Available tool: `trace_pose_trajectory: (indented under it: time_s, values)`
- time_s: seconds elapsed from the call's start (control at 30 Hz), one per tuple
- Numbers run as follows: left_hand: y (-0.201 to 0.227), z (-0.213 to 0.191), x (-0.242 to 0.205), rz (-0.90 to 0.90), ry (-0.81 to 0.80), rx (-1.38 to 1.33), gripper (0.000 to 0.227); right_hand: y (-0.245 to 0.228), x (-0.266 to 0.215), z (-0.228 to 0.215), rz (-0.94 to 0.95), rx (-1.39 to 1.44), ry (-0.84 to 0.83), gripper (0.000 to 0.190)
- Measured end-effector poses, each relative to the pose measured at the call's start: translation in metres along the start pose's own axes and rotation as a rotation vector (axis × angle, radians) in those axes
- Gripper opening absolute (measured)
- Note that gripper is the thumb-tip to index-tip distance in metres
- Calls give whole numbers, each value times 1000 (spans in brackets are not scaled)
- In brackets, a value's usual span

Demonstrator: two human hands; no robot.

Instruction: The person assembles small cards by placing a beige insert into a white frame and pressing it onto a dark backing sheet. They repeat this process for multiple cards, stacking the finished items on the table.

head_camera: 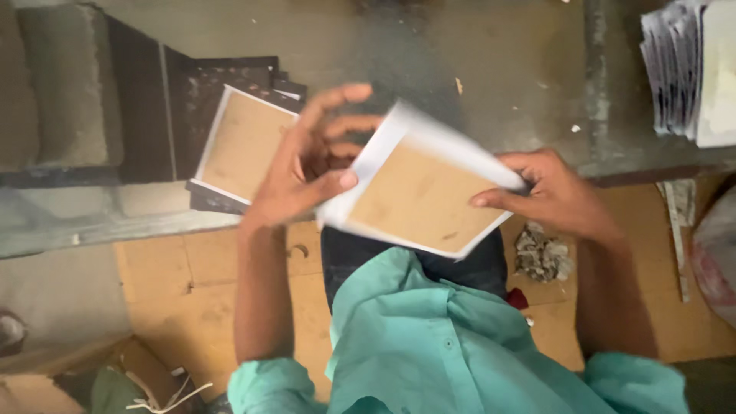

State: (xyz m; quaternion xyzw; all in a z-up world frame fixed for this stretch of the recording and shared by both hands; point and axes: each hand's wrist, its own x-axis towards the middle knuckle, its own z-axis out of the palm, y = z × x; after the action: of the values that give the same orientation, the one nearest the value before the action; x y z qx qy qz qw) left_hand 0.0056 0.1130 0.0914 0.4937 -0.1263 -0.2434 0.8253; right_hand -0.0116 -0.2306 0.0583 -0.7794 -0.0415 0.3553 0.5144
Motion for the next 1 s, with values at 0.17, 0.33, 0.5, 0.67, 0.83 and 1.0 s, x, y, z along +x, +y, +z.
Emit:
trace_pose_trajectory:
  time_s: [0.17,0.33,0.5,0.67,0.83,1.0]
  values:
    - [-14,-12,42,-59,-522,933,75,-45,10,-3,-461,-822,-9,30]
    - [-45,0,62,-69,-373,1452,62,-63,40,-17,-307,-881,85,42]
    - [-73,16,53,244,-5,1855,58,-24,63,-1,-590,-836,418,42]
    - [-104,16,46,232,73,1793,55,13,60,19,-545,-883,509,38]
    - [-106,15,43,227,88,1655,46,-1,62,39,-392,-849,405,42]
    - [-88,-5,15,46,277,1602,28,9,47,42,-328,-1038,409,76]
